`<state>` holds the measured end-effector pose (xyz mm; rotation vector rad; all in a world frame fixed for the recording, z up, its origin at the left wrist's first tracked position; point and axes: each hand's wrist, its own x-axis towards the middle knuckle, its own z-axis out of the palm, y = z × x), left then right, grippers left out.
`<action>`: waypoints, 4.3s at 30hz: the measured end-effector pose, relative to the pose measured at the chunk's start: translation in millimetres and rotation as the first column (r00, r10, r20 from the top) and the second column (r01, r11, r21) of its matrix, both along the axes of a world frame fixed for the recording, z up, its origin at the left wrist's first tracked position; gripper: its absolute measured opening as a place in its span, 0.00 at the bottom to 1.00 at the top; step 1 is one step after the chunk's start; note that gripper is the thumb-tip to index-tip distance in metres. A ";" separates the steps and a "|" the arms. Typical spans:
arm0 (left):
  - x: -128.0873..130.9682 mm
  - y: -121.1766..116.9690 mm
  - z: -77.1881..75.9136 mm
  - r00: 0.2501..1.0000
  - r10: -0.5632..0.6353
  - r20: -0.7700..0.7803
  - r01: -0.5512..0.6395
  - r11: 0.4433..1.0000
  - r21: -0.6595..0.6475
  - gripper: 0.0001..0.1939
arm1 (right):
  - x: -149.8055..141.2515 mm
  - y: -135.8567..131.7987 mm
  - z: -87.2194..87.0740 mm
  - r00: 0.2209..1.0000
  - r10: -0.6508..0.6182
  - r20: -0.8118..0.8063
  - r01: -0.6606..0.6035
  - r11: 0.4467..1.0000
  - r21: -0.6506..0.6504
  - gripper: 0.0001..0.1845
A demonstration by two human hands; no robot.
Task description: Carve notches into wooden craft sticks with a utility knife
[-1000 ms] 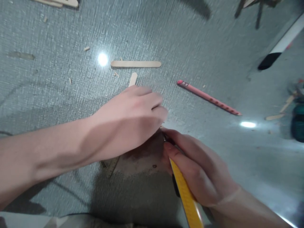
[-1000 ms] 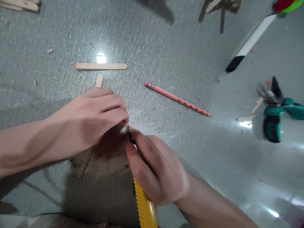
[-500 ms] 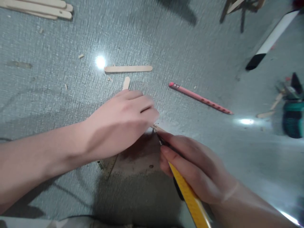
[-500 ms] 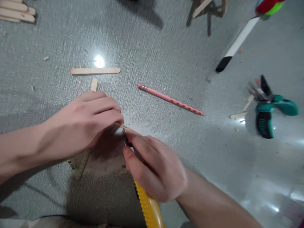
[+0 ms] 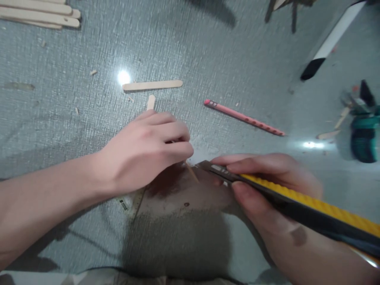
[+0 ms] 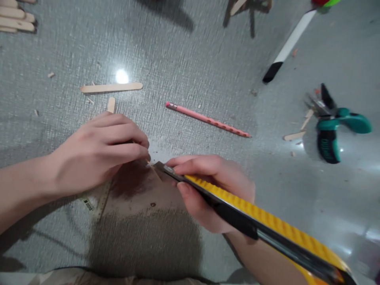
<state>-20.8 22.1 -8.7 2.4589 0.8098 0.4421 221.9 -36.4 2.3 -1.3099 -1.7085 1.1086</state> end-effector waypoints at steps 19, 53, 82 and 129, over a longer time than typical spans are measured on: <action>-0.1 0.6 -1.4 1.000 -0.015 0.005 0.015 0.999 0.040 0.15 | 2.9 4.3 -2.0 0.995 0.088 0.055 -0.084 0.995 -0.056 0.13; -0.3 1.4 -0.7 1.000 -0.017 -0.008 0.017 0.999 0.030 0.16 | 1.6 7.1 -1.8 0.979 0.140 0.148 -0.146 0.989 0.027 0.11; -3.9 1.7 -0.5 0.999 -0.034 0.019 0.034 0.999 0.027 0.13 | -7.1 7.1 3.5 0.992 0.119 0.045 -0.119 0.993 0.001 0.12; -4.9 3.0 5.1 0.998 -0.055 0.039 0.050 0.991 0.124 0.07 | -8.4 8.3 -4.0 0.995 0.099 -0.008 -0.096 0.981 0.167 0.11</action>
